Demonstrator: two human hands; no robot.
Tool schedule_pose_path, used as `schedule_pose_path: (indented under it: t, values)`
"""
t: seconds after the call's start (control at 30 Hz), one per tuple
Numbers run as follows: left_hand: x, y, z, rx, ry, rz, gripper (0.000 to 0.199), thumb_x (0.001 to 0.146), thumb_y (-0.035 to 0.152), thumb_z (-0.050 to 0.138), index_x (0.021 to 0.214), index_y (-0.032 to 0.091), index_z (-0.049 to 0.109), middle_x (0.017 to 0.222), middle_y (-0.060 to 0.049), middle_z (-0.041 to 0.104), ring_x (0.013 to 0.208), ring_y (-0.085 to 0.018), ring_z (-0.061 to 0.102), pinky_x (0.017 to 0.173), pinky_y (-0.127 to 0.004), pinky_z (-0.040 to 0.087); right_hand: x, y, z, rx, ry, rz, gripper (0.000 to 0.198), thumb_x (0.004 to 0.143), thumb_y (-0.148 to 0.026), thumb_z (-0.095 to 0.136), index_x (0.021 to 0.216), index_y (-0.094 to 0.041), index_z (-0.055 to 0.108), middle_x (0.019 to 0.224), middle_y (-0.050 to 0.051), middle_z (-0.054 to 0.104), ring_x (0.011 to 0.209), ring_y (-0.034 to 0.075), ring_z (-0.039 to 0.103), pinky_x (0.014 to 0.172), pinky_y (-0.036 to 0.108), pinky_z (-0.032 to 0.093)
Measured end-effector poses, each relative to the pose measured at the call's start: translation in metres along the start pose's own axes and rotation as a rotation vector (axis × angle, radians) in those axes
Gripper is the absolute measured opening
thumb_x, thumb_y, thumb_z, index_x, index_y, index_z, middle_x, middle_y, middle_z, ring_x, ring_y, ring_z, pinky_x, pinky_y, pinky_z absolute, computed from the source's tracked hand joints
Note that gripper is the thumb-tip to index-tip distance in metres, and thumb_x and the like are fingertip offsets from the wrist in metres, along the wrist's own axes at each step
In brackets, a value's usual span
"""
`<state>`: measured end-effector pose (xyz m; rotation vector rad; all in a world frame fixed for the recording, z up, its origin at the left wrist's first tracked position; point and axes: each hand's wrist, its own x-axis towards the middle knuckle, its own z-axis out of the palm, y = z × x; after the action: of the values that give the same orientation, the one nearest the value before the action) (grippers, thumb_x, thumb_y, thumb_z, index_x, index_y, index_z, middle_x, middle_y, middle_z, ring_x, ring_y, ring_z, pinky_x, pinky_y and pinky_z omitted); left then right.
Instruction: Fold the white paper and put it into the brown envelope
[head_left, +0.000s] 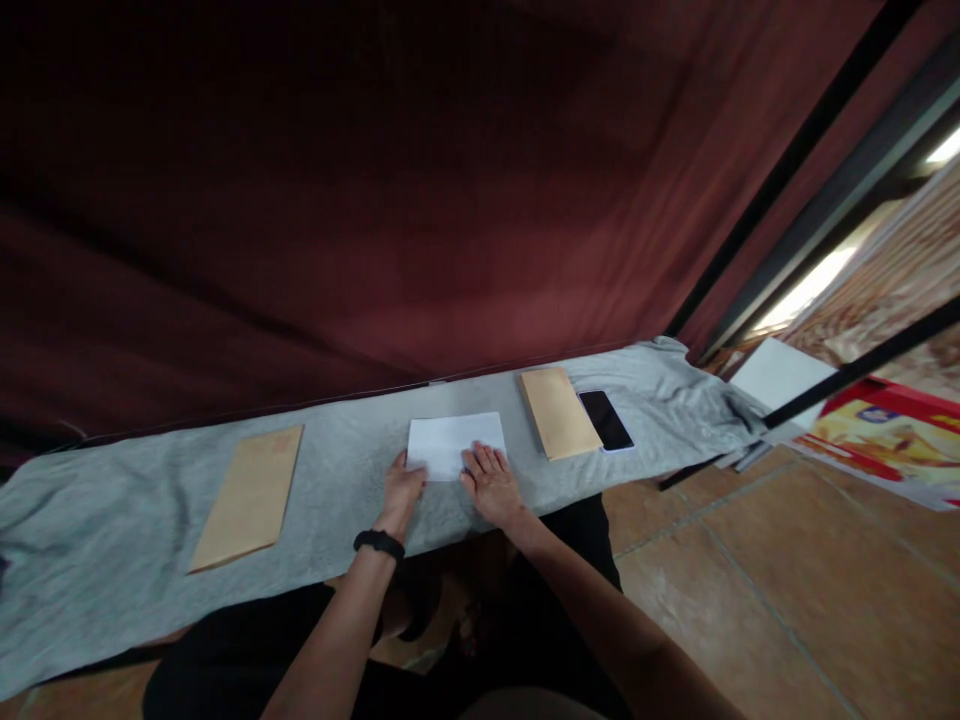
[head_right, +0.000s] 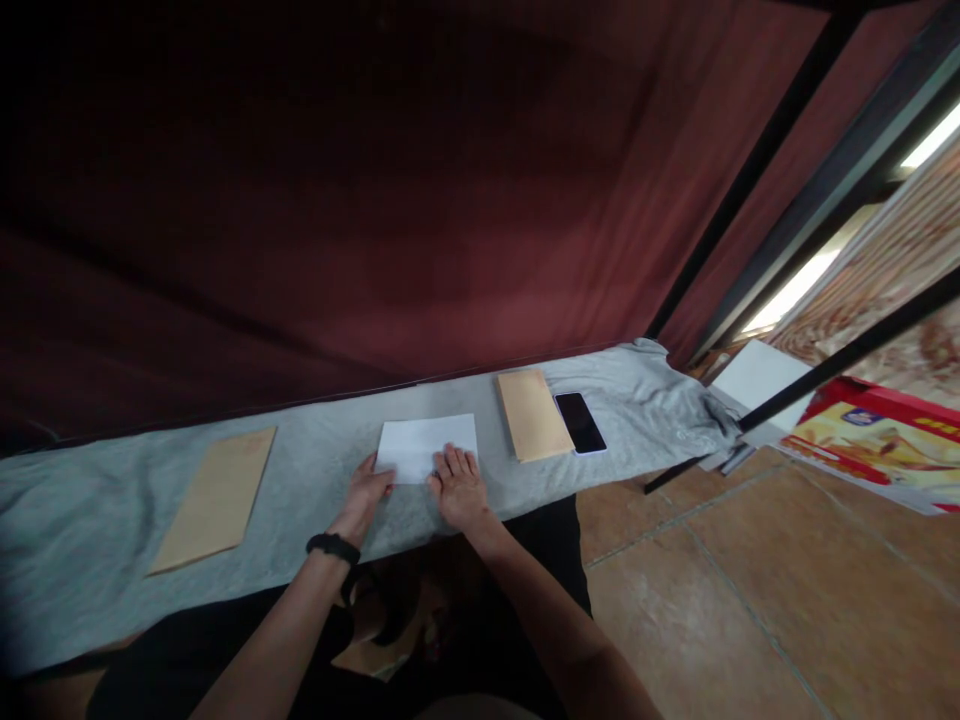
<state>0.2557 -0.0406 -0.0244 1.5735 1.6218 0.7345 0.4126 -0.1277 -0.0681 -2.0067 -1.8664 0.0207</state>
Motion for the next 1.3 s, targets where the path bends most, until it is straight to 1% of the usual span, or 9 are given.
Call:
schedule_pose_path:
  t: [0.23, 0.43, 0.67, 0.73, 0.8, 0.9, 1.03, 1.13, 1.3]
  values:
    - [-0.046, -0.019, 0.006, -0.385, -0.044, -0.256, 0.068, 0.078, 0.003, 0.058, 0.143, 0.017, 0.042, 0.090, -0.004, 0.074, 0.067, -0.014, 0.069, 0.059, -0.026, 0.058, 0.001, -0.006, 0.000, 0.052, -0.013, -0.052, 0.048, 0.107, -0.036, 0.034, 0.145, -0.014, 0.053, 0.155, 0.010, 0.047, 0.144, 0.024, 0.043, 0.120, 0.042, 0.030]
    - [-0.041, -0.025, -0.002, -0.337, -0.014, -0.255, 0.079, 0.080, 0.007, 0.060, 0.153, 0.013, 0.030, 0.068, 0.004, 0.064, 0.046, -0.010, 0.057, 0.046, -0.021, 0.048, 0.000, -0.003, 0.005, 0.012, -0.027, -0.059, 0.047, 0.105, -0.035, 0.038, 0.147, -0.019, 0.051, 0.157, 0.010, 0.045, 0.144, 0.026, 0.042, 0.119, 0.045, 0.030]
    - [-0.035, -0.031, -0.008, -0.196, 0.010, -0.264, 0.073, 0.082, 0.012, 0.059, 0.151, 0.011, 0.036, 0.069, 0.004, 0.064, 0.047, -0.011, 0.058, 0.049, -0.023, 0.049, 0.022, 0.013, 0.003, -0.037, 0.012, 0.096, 0.050, 0.102, -0.028, 0.040, 0.148, -0.009, 0.049, 0.156, 0.019, 0.043, 0.143, 0.030, 0.043, 0.117, 0.049, 0.030]
    - [-0.036, -0.032, -0.014, -0.063, 0.029, -0.220, 0.067, 0.082, 0.013, 0.061, 0.146, 0.011, 0.045, 0.078, -0.002, 0.068, 0.059, -0.016, 0.066, 0.060, -0.029, 0.055, 0.029, 0.011, 0.005, -0.032, 0.013, 0.048, 0.052, 0.102, -0.030, 0.040, 0.150, -0.011, 0.045, 0.158, 0.017, 0.040, 0.145, 0.030, 0.040, 0.118, 0.049, 0.029]
    - [-0.038, -0.032, -0.018, 0.165, 0.141, -0.116, 0.061, 0.082, 0.014, 0.061, 0.142, 0.012, 0.051, 0.099, -0.011, 0.071, 0.086, -0.025, 0.071, 0.079, -0.039, 0.058, 0.033, 0.006, 0.008, -0.024, -0.001, -0.011, 0.052, 0.103, -0.032, 0.040, 0.152, -0.015, 0.044, 0.160, 0.013, 0.037, 0.147, 0.029, 0.037, 0.119, 0.050, 0.027]
    - [-0.042, -0.026, -0.011, 0.476, 0.327, 0.134, 0.054, 0.090, 0.018, 0.053, 0.143, 0.015, 0.051, 0.138, -0.020, 0.056, 0.129, -0.035, 0.055, 0.105, -0.052, 0.046, 0.035, 0.000, 0.015, -0.034, -0.029, -0.035, 0.052, 0.104, -0.035, 0.038, 0.153, -0.016, 0.043, 0.160, 0.014, 0.037, 0.148, 0.029, 0.036, 0.121, 0.052, 0.024]
    - [-0.031, -0.013, 0.025, 0.549, 0.129, 0.480, 0.051, 0.100, 0.026, 0.039, 0.150, 0.017, 0.044, 0.159, -0.013, 0.040, 0.151, -0.029, 0.028, 0.120, -0.047, 0.031, 0.033, -0.001, 0.020, -0.047, -0.058, -0.045, 0.053, 0.105, -0.035, 0.037, 0.154, -0.017, 0.040, 0.162, 0.013, 0.033, 0.148, 0.030, 0.036, 0.122, 0.052, 0.022]
    - [-0.015, -0.009, 0.048, 0.634, -0.021, 0.518, 0.054, 0.103, 0.031, 0.032, 0.152, 0.012, 0.041, 0.161, -0.013, 0.039, 0.153, -0.027, 0.024, 0.124, -0.047, 0.024, 0.033, 0.002, 0.021, -0.050, -0.072, -0.050, 0.052, 0.104, -0.030, 0.036, 0.155, -0.019, 0.039, 0.162, 0.012, 0.033, 0.148, 0.029, 0.035, 0.122, 0.051, 0.022]
    - [0.002, -0.020, 0.049, 0.749, -0.021, 0.499, 0.061, 0.104, 0.042, 0.025, 0.154, 0.010, 0.037, 0.162, -0.013, 0.036, 0.154, -0.026, 0.023, 0.125, -0.046, 0.020, 0.036, 0.008, 0.021, -0.056, -0.047, -0.041, 0.052, 0.105, -0.036, 0.039, 0.155, -0.021, 0.040, 0.161, 0.013, 0.036, 0.146, 0.030, 0.038, 0.121, 0.051, 0.025]
